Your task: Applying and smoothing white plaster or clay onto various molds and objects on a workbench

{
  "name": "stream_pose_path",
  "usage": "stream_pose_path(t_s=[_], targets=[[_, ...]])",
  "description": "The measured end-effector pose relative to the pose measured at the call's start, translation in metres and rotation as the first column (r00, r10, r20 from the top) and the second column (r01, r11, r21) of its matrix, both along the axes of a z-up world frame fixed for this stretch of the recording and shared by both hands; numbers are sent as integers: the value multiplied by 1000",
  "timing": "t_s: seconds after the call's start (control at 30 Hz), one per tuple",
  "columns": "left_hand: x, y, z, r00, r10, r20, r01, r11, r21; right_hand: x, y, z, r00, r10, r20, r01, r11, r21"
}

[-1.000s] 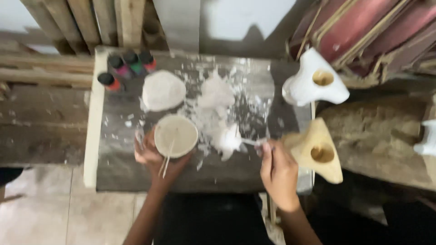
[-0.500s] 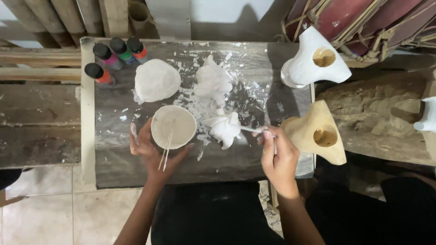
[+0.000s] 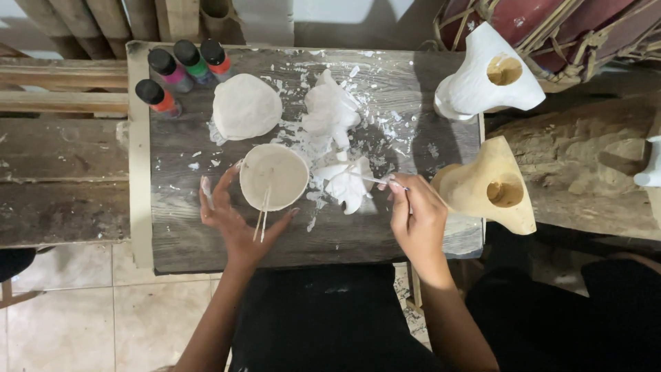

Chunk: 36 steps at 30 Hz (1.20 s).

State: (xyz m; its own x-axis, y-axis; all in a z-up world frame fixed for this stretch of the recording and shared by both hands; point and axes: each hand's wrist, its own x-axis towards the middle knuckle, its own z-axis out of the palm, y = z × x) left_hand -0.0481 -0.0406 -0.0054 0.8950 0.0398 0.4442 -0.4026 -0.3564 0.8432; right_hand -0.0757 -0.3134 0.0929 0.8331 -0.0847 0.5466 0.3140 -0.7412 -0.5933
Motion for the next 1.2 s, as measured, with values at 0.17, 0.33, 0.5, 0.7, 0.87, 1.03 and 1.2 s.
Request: stream_pose_path(t_s=[0.17,0.33,0.5,0.7,0.87,1.03,1.2], targets=[[2,-3,7,999,26,-19,-26,1000,1,-5,-2,-11,1000,6,-22,-6,1000,16],[-1,-4,13,999,35,-16,-35,999,-28,-3,-1,-10,1000,-10,8,10,1000,27],[-1,-2,8,996,54,-68,-55,998,-10,0,10,-9,1000,19,4,-19,1000,16],[3,-1,5,999,29,23,-29,1000,-8,-8,-2,-14,997,-66,34,68,996,-50],[0,1,5,999,38,7,-38,999,-11,-4,-4,-44,999,-31,26,31,999,-5],[-4,-2,-5,1000,15,10,-15,999,-44,-10,-7,-26,993,-110,43,111,993,-32],[-2,-6,-8,1000,12,13,-11,995,-94,-9,-18,-50,996,-87,-26,88,996,18]])
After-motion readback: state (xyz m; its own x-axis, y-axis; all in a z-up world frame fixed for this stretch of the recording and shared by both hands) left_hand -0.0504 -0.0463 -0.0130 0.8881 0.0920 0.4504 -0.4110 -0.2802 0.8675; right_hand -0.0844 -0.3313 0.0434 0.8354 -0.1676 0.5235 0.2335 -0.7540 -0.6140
